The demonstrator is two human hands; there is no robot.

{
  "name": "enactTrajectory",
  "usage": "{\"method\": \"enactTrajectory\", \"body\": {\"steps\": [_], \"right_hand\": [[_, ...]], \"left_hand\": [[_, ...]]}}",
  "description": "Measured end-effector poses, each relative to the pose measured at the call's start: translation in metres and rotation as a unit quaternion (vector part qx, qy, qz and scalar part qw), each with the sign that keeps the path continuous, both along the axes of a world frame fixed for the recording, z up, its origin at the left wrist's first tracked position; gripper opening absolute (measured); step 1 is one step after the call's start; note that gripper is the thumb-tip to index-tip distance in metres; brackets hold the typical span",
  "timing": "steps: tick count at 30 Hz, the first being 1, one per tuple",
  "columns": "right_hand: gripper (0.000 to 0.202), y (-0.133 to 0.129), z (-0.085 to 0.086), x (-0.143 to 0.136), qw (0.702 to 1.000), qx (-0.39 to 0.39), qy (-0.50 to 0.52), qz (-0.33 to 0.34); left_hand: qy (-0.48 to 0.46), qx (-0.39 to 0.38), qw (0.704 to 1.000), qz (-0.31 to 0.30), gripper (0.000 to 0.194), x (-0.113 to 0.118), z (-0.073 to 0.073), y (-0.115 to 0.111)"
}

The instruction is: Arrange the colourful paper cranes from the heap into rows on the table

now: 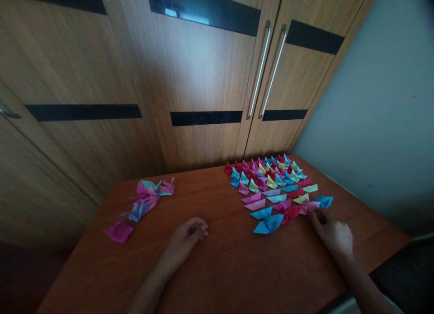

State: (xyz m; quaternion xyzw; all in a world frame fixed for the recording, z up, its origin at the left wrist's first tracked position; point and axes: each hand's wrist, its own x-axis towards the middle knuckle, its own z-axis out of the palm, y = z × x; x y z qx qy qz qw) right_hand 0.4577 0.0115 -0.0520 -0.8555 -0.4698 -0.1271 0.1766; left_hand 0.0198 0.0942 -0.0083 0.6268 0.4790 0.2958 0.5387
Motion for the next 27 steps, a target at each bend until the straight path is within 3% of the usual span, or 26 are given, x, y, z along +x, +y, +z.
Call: {"method": "enactTrajectory", "body": {"steps": [3,6,10,16,20,27], "right_hand": [[0.04,-0.002,0.0,0.0,1.0,0.021,0.004,-0.008],[0.044,-0.007,-0.002,-0.004,0.995,0.096,0.004,-0.009],[0.049,-0.014,-0.003,-0.019,0.987,0.149,0.028,0.048],[0.049,-0.011,0.005,-0.053,0.987,0.06,0.026,0.149],[0.042,-0.004,0.004,-0.063,0.987,0.021,-0.009,0.159],[0.036,0.002,-0.004,-0.061,0.991,0.017,-0.036,0.128]], "left_hand": [[0.005,0.001,1.0,-0.001,0.025,-0.001,-0.001,0.0],[0.003,0.003,1.0,-0.005,0.026,-0.002,-0.002,0.001],[0.0,0.007,1.0,-0.009,0.028,-0.003,-0.005,0.001],[0.004,0.011,1.0,-0.012,0.027,-0.002,-0.004,0.001],[-0.006,0.009,1.0,-0.013,0.026,-0.002,-0.003,0.0],[-0.012,0.01,1.0,-0.015,0.026,-0.002,-0.003,0.0]]}}
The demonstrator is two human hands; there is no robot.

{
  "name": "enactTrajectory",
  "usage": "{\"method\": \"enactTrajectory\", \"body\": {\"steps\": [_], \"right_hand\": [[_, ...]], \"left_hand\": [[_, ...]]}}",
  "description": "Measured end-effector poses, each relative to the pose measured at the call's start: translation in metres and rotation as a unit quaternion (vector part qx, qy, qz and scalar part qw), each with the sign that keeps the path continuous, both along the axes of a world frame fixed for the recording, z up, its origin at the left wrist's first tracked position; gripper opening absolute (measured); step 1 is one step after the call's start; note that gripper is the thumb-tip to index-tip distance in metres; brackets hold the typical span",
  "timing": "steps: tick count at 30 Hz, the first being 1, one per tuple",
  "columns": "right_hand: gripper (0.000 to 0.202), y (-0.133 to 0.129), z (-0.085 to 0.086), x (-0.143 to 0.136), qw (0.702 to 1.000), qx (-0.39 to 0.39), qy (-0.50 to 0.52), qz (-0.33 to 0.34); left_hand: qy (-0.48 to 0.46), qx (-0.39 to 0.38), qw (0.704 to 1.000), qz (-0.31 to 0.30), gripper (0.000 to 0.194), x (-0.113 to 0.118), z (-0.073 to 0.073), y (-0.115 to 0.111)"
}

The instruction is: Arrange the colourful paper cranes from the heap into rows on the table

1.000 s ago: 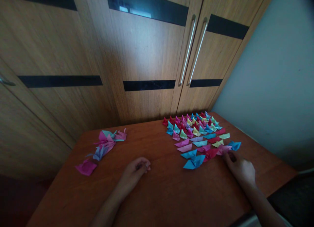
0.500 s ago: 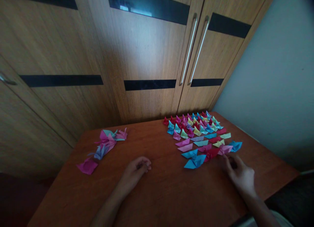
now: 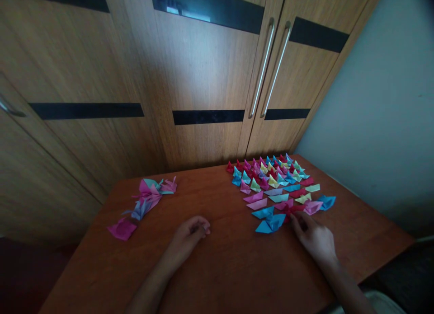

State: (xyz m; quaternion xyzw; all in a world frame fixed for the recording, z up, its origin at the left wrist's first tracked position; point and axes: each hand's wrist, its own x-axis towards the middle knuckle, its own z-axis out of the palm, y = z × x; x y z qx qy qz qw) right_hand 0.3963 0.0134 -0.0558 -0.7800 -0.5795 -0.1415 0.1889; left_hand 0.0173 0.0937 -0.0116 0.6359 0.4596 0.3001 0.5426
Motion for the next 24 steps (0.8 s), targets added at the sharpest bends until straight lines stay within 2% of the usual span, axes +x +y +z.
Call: {"method": "enactTrajectory", "body": {"steps": [12,24], "right_hand": [[0.039,0.0014,-0.0048,0.0044,0.999,0.023,0.024,-0.017],[0.038,-0.0008,-0.0002,0.0,0.998,0.013,0.034,-0.043]], "left_hand": [[0.013,-0.002,1.0,-0.004,0.026,0.0013,0.0029,0.001],[0.017,0.004,1.0,-0.003,0.028,0.0003,-0.0008,0.001]]}}
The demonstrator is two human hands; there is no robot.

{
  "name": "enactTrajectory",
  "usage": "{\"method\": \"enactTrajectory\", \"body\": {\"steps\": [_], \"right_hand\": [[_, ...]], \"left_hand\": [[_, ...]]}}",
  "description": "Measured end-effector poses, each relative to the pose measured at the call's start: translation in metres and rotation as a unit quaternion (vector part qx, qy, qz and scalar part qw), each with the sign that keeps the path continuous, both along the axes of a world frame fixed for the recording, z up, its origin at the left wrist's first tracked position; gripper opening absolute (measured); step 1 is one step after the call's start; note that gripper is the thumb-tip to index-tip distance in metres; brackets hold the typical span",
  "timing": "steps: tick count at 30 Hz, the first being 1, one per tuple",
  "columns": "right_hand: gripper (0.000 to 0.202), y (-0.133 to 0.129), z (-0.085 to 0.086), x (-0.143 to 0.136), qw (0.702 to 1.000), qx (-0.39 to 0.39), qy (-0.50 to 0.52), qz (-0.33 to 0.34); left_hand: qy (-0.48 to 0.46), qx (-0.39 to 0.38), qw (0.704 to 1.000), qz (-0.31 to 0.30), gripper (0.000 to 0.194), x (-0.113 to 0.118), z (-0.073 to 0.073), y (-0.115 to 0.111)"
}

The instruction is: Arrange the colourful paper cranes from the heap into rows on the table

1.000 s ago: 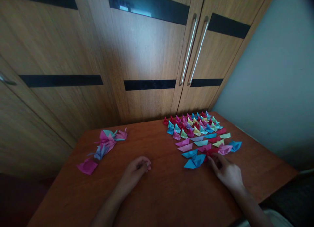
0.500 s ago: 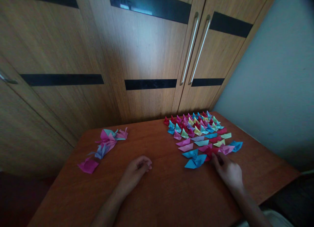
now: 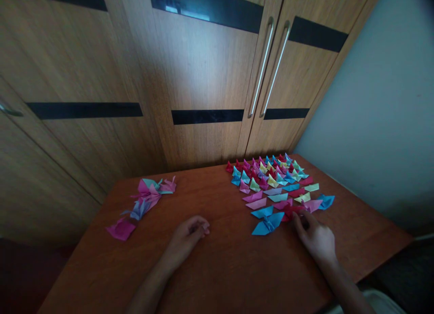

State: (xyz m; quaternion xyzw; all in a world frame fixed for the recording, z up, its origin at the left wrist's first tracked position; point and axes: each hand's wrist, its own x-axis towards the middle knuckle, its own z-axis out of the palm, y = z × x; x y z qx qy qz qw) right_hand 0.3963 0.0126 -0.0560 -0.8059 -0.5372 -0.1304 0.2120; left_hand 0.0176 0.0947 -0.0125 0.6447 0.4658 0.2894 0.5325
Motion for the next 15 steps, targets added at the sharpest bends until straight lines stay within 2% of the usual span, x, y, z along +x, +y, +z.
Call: {"method": "enactTrajectory", "body": {"steps": [5,8,11,15], "right_hand": [[0.043,-0.007,0.003,0.002,0.998,0.05,0.024,-0.01],[0.039,-0.01,0.006,0.012,0.993,0.089,0.037,-0.075],[0.04,-0.009,0.009,0.027,0.99,0.04,0.039,-0.132],[0.045,-0.006,0.01,0.043,0.992,-0.043,0.039,-0.115]], "left_hand": [[-0.002,-0.007,1.0,0.009,0.026,0.001,0.003,-0.001],[-0.002,-0.009,1.0,0.009,0.025,0.001,0.003,-0.001],[-0.003,-0.005,1.0,0.004,0.025,0.0,0.002,-0.001],[0.001,-0.003,1.0,0.0,0.026,0.0,0.002,-0.001]]}}
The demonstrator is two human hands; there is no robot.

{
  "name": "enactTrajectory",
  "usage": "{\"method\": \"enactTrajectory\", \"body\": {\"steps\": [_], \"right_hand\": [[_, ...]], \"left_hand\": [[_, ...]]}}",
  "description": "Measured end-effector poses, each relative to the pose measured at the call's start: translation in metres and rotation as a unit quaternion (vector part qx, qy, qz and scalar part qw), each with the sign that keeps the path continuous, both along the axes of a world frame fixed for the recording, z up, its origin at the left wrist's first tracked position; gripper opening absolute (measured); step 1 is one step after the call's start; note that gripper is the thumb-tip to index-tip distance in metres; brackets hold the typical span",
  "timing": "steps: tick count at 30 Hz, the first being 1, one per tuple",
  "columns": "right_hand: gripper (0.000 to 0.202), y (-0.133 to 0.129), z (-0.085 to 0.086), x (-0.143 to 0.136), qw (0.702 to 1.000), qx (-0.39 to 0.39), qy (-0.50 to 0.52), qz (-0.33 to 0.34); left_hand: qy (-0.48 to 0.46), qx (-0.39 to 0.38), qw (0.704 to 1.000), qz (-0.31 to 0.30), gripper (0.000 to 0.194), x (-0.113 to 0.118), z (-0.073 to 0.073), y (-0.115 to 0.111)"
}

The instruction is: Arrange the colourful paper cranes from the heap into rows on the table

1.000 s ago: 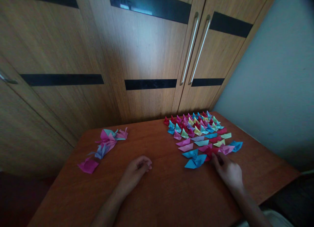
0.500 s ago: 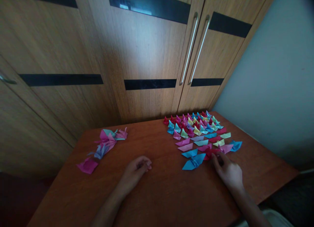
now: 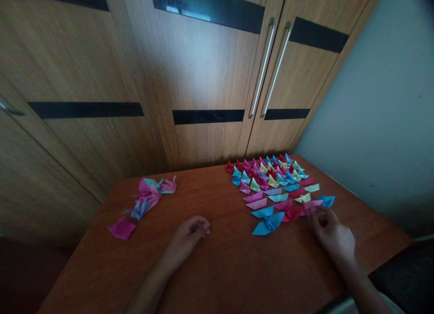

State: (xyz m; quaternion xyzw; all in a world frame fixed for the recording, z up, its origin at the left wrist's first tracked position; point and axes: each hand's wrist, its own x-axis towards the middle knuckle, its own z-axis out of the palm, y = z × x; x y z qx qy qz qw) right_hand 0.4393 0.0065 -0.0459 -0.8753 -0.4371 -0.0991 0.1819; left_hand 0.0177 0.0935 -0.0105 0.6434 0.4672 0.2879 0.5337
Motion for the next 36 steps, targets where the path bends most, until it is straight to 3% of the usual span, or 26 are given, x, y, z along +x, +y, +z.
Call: {"method": "enactTrajectory", "body": {"steps": [5,10,13,16,18,21,23,25,28,31,36], "right_hand": [[0.043,-0.003,-0.001,0.0,1.0,0.021,0.002,0.009],[0.039,-0.01,0.016,-0.031,0.982,0.183,0.001,0.037],[0.035,-0.007,0.035,-0.075,0.961,0.232,0.041,0.145],[0.026,0.009,0.051,-0.137,0.914,0.202,0.127,0.327],[0.022,0.026,0.057,-0.18,0.884,0.152,0.192,0.399],[0.02,0.055,0.054,-0.236,0.834,0.059,0.261,0.482],[0.02,0.072,0.044,-0.262,0.812,0.021,0.282,0.51],[0.02,0.084,0.033,-0.279,0.804,0.01,0.298,0.514],[0.019,0.093,0.019,-0.29,0.806,0.013,0.31,0.503],[0.019,0.091,0.015,-0.287,0.798,0.024,0.324,0.507],[0.018,0.085,0.015,-0.279,0.777,0.041,0.348,0.523]], "left_hand": [[-0.005,-0.004,1.0,0.007,0.025,0.001,0.003,0.0],[-0.021,-0.001,1.0,0.016,0.023,0.003,0.003,-0.002],[-0.031,0.0,0.998,0.05,0.023,0.001,0.004,-0.001],[0.005,0.079,0.987,0.138,0.024,-0.012,0.01,0.003],[0.076,0.193,0.95,0.233,0.023,-0.029,0.019,0.005],[0.204,0.344,0.842,0.363,0.023,-0.064,0.034,0.006],[0.269,0.374,0.78,0.423,0.028,-0.09,0.04,0.005],[0.305,0.349,0.753,0.466,0.043,-0.115,0.039,0.003],[0.323,0.23,0.814,0.425,0.058,-0.14,0.027,0.0],[0.33,0.174,0.865,0.336,0.051,-0.147,0.014,-0.001],[0.34,0.19,0.867,0.311,0.04,-0.138,0.004,-0.001]]}}
